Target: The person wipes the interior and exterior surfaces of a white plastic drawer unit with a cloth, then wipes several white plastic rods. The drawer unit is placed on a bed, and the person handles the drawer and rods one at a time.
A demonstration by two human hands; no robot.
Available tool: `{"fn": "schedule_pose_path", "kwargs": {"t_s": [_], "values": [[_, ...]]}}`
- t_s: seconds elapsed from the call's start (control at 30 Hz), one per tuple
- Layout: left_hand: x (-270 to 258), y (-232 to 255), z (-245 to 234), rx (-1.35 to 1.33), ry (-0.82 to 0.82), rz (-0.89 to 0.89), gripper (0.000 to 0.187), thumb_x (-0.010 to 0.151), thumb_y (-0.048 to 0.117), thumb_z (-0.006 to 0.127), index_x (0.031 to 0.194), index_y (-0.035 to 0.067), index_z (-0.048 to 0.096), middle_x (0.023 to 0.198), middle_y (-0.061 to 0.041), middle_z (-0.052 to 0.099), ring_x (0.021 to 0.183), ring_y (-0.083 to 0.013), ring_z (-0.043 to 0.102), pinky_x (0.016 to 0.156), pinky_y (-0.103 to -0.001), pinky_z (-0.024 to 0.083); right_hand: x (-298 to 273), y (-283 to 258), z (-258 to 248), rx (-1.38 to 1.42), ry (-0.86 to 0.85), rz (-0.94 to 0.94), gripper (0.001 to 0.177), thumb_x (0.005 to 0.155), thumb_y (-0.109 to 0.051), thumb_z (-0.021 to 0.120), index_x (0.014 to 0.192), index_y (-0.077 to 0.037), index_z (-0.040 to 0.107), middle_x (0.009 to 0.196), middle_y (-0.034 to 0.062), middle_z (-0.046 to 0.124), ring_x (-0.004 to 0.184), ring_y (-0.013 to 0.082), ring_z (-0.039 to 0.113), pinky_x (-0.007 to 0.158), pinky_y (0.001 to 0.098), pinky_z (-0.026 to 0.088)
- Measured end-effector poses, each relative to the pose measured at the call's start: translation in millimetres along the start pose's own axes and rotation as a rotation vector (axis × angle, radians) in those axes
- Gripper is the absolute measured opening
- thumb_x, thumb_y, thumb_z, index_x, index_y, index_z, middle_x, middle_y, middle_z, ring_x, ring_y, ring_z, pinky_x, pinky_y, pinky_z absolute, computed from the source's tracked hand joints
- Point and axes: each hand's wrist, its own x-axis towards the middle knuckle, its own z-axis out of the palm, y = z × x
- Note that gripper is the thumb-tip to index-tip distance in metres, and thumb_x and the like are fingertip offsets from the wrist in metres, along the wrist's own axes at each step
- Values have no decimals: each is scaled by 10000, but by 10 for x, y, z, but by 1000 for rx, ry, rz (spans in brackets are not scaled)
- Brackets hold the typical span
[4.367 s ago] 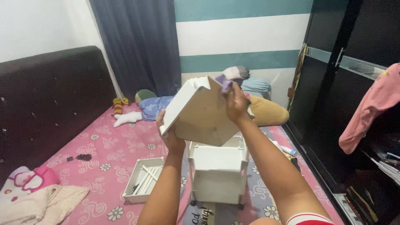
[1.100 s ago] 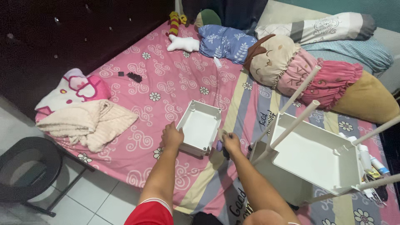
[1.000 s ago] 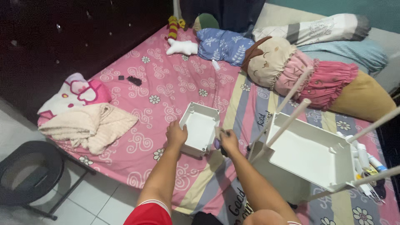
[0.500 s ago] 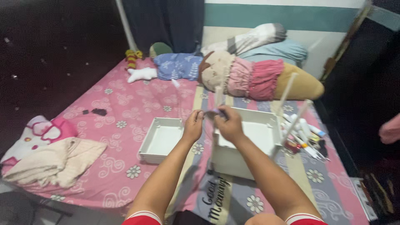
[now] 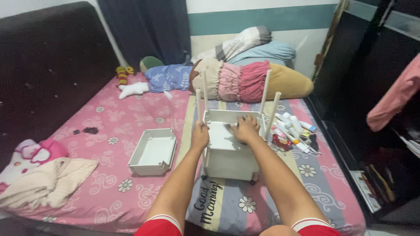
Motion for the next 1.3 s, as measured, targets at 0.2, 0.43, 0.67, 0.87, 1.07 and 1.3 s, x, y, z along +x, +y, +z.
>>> {"fn": "schedule_pose_path", "kwargs": {"t_s": [0.2, 0.43, 0.67, 0.87, 1.07, 1.3], "values": [[-194, -39, -240, -5, -137, -109, 306, 999, 181, 534, 1255, 35, 613, 992, -170, 715, 861, -279, 738, 793, -412, 566, -73, -634, 582, 654, -181, -3, 423, 909, -318, 595, 1269, -102, 645, 1304, 190, 613, 1260, 352, 568, 1088, 469, 431], [84, -278, -332, -13, -165, -70, 308, 945, 257, 727, 1078, -14, 786, 836, -120, 777, 812, -176, 735, 758, -338, 562, -420, -383, 623, 36, -345, 31, 534, 888, -469, 622, 1290, -119, 651, 1411, 180, 564, 1373, 368, 461, 1135, 535, 346], [455, -464, 41, -494, -358, -410, 309, 929, 294, 723, 849, -2, 681, 681, -63, 642, 607, -207, 617, 574, -392, 499, -433, -422, 684, -84, -594, 58, 638, 885, -598, 529, 1412, -243, 585, 1590, 160, 398, 1507, 397, 284, 1230, 564, 159], [236, -199, 147, -68, 88, -194, 369, 958, 269, 628, 751, -34, 670, 600, -205, 606, 580, -337, 633, 582, -471, 468, -473, -406, 771, -128, -658, 77, 693, 906, -627, 495, 1512, -292, 480, 1649, 142, 303, 1534, 413, 218, 1249, 553, 108], [254, 184, 119, -8, 359, -246, 362, 957, 234, 583, 723, -31, 662, 638, -246, 634, 624, -384, 670, 609, -481, 477, -424, -459, 789, -140, -799, 113, 763, 909, -687, 430, 1583, -338, 353, 1697, 114, 172, 1558, 420, 126, 1253, 542, 55], [324, -120, 141, -98, 48, -111, 366, 979, 211, 598, 722, -48, 638, 628, -266, 600, 644, -407, 629, 596, -492, 472, -211, -234, 852, -149, -956, 131, 884, 816, -824, 427, 1598, -438, 279, 1723, 68, 123, 1574, 406, 104, 1263, 540, 74]]}}
